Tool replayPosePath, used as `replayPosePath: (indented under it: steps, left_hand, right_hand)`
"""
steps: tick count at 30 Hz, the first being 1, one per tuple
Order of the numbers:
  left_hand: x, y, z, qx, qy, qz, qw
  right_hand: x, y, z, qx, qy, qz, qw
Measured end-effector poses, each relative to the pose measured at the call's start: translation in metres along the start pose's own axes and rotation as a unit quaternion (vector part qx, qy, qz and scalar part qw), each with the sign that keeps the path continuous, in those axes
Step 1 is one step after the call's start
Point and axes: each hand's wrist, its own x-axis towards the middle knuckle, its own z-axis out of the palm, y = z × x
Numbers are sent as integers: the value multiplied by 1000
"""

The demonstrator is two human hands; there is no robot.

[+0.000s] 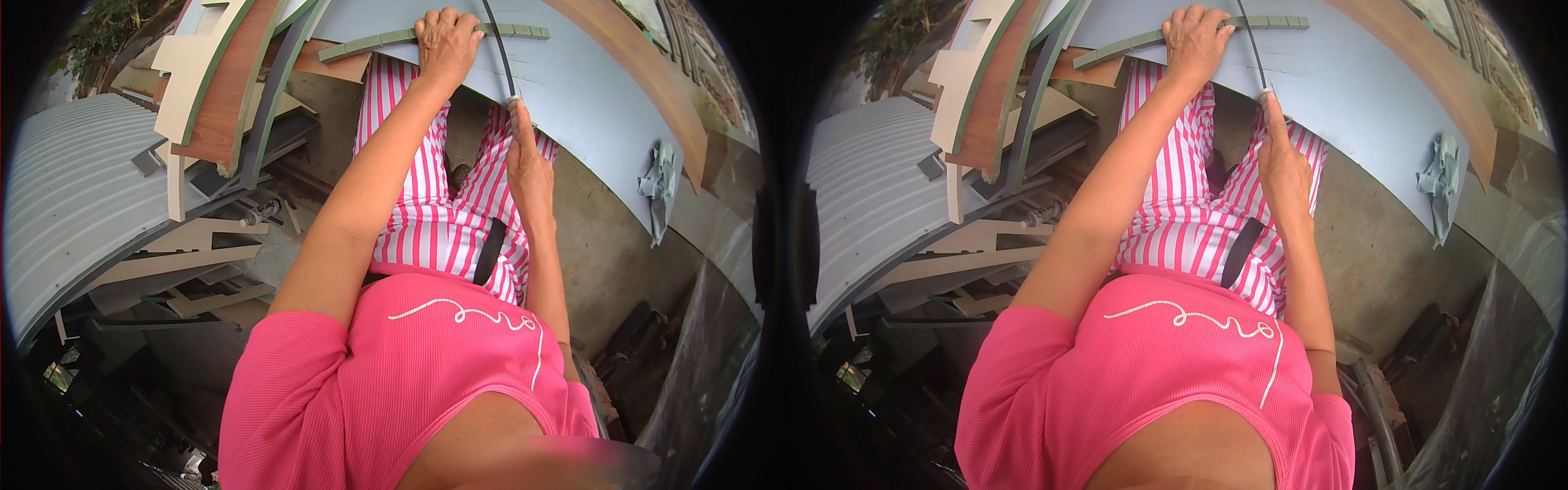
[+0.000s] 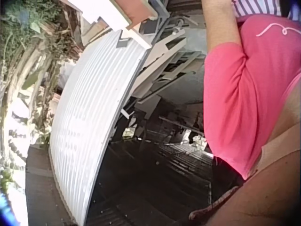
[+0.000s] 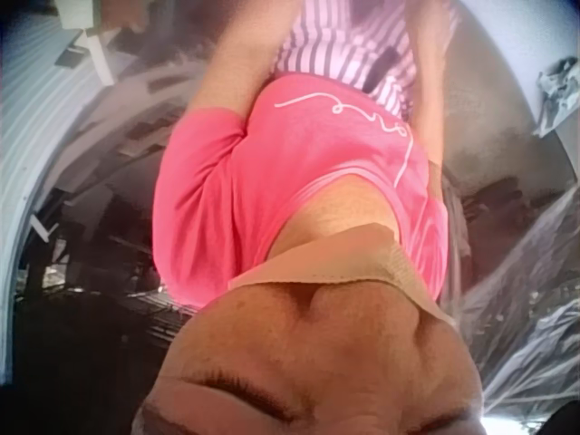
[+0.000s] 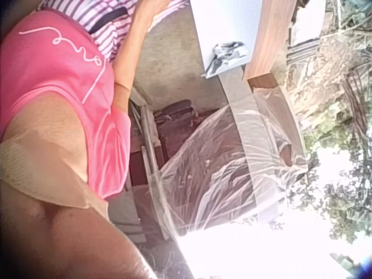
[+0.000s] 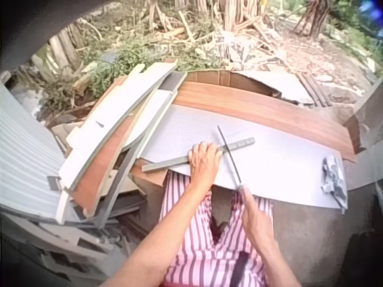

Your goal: Scraping thin wood or bamboo strips using a small knife over a flat surface.

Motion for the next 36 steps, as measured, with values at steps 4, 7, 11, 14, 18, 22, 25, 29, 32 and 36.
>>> replayPosePath:
  steps: [4, 7, 11, 14, 18, 22, 25, 29, 32, 36]
  left_hand:
    - [1, 8, -3, 2, -15, 5, 1000]
    - [2, 8, -6, 2, -23, 0, 1000]
    - [-2, 1, -3, 11, -26, -3, 1000]
    - [0, 0, -3, 12, -10, 5, 1000]
    - [0, 0, -3, 10, -9, 9, 1000]
    - [2, 6, 1, -1, -10, 16, 1000]
    - [1, 6, -1, 7, -11, 10, 1000]
    - [1, 5, -3, 2, -8, 15, 1000]
    - [0, 4, -2, 14, -8, 15, 1000]
    - [1, 5, -3, 19, -9, 12, 1000]
  right_hand:
    - [46, -14, 1, 58, 34, -8, 998]
    - [48, -12, 3, 40, 38, -25, 998]
    - [3, 4, 2, 55, 15, -7, 998]
    - [-26, 13, 2, 58, -1, 28, 998]
    - [-19, 4, -5, 60, -4, 34, 998]
    - [31, 0, 8, 41, 38, -8, 998]
    - [53, -13, 4, 59, 46, -22, 997]
    - [41, -5, 8, 59, 70, -42, 995]
    - [5, -5, -8, 12, -59, 75, 995]
    - [-31, 10, 0, 44, -10, 59, 997]
